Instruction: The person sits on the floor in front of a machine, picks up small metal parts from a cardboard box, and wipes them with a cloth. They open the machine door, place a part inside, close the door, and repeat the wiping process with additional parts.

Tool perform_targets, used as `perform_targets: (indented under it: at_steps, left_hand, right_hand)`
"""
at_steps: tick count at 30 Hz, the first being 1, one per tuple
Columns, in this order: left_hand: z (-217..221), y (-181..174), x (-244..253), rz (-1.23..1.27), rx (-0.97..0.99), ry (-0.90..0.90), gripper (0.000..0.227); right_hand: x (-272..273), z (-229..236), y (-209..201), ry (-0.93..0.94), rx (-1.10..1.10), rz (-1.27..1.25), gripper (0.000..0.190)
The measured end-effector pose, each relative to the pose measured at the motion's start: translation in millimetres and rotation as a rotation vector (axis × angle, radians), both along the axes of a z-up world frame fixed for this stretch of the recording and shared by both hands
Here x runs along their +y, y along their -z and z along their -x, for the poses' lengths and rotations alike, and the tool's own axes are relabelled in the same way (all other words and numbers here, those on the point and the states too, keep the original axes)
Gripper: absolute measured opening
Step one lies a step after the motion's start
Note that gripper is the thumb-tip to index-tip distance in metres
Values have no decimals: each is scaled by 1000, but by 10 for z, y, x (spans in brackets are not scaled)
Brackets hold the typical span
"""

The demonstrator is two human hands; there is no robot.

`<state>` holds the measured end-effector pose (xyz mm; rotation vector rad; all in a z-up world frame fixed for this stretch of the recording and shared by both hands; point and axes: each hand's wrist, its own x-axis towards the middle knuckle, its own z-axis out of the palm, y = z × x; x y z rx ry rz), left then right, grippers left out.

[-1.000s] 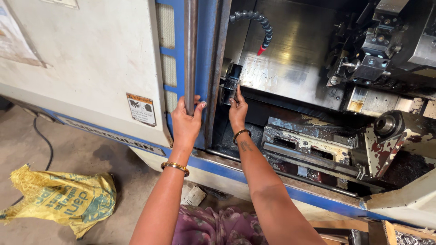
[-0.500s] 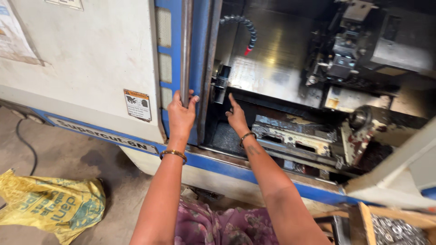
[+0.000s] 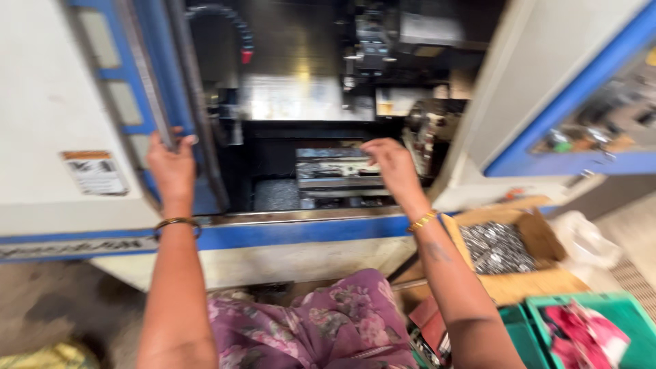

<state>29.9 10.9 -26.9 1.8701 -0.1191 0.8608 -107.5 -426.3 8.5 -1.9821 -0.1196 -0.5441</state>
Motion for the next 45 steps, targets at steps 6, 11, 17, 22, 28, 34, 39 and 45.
perform_targets:
  at_steps: [6, 11, 17, 22, 28, 34, 39, 45]
  left_hand:
    - [-29, 25, -5, 88, -11, 114, 31]
    - [24, 31, -61, 95, 3, 149, 31]
    - [107, 19, -296, 95, -67, 200, 30]
    - [197, 15, -632, 128, -26, 202, 34]
    - [251, 30, -1121, 150, 40, 242, 31]
    - [337, 36, -1737, 213, 49, 339, 28]
    - [527, -64, -2249, 166, 122, 375, 31]
    - [694, -158, -2737, 249, 209, 526, 34]
  right_hand:
    - [-625, 1421, -911, 516, -425, 538, 15]
    - [-1032, 1924, -959, 779, -346, 492, 15]
    - [-1360, 1949, -722, 795, -334, 509, 15]
    - [-1443, 1807, -733, 790, -288, 569, 17]
    - [-1496, 2040, -1016, 691, -221, 566, 19]
    - [-1130, 1927, -996, 643, -347, 202, 11]
    - [-651, 1409, -650, 398, -355, 206, 6]
    - [-157, 453, -177, 100, -112, -56, 24]
